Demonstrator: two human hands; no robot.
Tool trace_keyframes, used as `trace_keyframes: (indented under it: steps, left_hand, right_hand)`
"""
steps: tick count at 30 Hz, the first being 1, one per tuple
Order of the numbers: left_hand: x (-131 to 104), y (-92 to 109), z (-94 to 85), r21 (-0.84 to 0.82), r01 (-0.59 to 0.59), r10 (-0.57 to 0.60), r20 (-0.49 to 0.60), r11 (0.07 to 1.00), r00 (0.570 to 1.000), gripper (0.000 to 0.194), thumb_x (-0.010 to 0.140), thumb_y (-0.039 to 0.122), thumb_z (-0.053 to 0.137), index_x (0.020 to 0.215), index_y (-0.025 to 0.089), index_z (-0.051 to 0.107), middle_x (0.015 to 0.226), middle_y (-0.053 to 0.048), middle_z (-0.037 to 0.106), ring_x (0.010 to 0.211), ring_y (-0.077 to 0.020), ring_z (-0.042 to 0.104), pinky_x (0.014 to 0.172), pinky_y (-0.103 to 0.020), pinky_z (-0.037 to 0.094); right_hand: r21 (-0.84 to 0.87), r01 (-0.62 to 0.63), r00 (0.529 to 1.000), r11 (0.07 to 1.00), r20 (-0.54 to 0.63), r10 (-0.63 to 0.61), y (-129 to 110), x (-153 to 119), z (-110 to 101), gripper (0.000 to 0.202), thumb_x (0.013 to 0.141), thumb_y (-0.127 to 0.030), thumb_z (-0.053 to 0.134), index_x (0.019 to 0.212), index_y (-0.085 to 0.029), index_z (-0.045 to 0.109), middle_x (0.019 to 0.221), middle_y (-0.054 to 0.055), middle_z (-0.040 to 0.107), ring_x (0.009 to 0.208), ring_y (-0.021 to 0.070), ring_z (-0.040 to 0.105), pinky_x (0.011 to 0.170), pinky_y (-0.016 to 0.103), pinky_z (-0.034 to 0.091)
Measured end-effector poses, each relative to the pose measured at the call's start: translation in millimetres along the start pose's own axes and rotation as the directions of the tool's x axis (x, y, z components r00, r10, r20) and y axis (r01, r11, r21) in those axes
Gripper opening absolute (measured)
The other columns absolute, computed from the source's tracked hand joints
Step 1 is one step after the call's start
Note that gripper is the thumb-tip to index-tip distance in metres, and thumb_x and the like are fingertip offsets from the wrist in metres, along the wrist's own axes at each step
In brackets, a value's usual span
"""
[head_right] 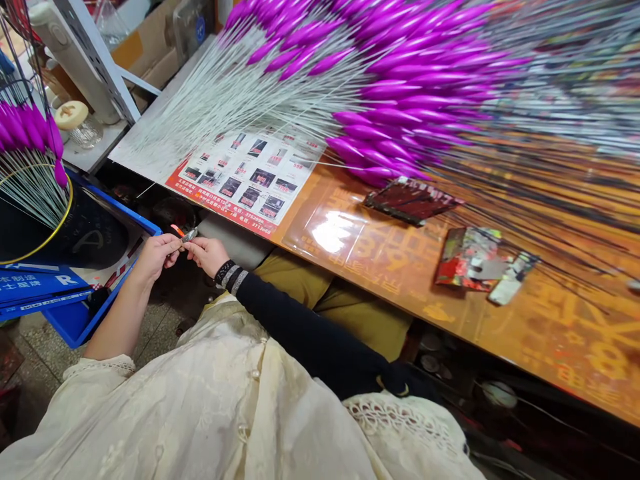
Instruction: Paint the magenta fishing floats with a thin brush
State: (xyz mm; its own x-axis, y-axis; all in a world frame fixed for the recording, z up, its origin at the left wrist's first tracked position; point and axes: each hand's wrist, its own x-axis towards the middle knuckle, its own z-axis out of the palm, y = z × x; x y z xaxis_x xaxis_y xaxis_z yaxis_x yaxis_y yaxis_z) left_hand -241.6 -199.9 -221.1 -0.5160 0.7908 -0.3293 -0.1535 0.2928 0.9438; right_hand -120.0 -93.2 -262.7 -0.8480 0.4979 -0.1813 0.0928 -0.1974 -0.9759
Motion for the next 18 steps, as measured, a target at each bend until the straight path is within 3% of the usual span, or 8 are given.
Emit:
trace_keyframes:
  steps: [5,12,18]
  left_hand:
    - [-2.2,-3.3,3.2,0.003,-0.014,0.014,-0.037,1.000,0.999,0.041,0.064,0.052,0.079,0.068,0.015,0.063,0.046,0.004,0.049,0.037,-0.0055,0.036,0.036,-0.019,0.021]
    - [-3.0,-3.8,6.8,0.037,-0.024,0.026,-0.068,0.999,0.997,0.034,0.069,0.048,0.075,0.068,0.015,0.063,0.046,0.004,0.049,0.036,-0.0054,0.035,0.036,-0.019,0.020]
    - [-2.9,-5.6,6.9,0.040,-0.039,0.044,-0.120,0.998,0.992,0.031,0.070,0.045,0.073,0.068,0.015,0.063,0.046,0.004,0.049,0.036,-0.0053,0.035,0.036,-0.019,0.020]
  right_hand:
    - [-0.228,0.076,0.992,0.971,-0.085,-0.098,-4.6,-4.8,-2.2,0.057,0.081,-0.071,0.064,0.059,-0.018,0.062,0.050,-0.003,0.049,0.052,0.0096,0.042,0.052,0.025,0.031]
    - [-0.253,0.026,0.991,0.967,-0.117,-0.058,-4.7,-4.2,-0.3,0.051,0.083,-0.063,0.063,0.084,-0.015,0.079,0.052,-0.004,0.053,0.053,0.0103,0.042,0.056,0.026,0.034]
    - [-0.335,0.012,0.983,0.942,-0.169,-0.073,-4.3,-1.5,2.8,0.042,0.086,-0.054,0.064,0.072,-0.016,0.076,0.051,-0.003,0.055,0.056,0.0119,0.048,0.060,0.026,0.037]
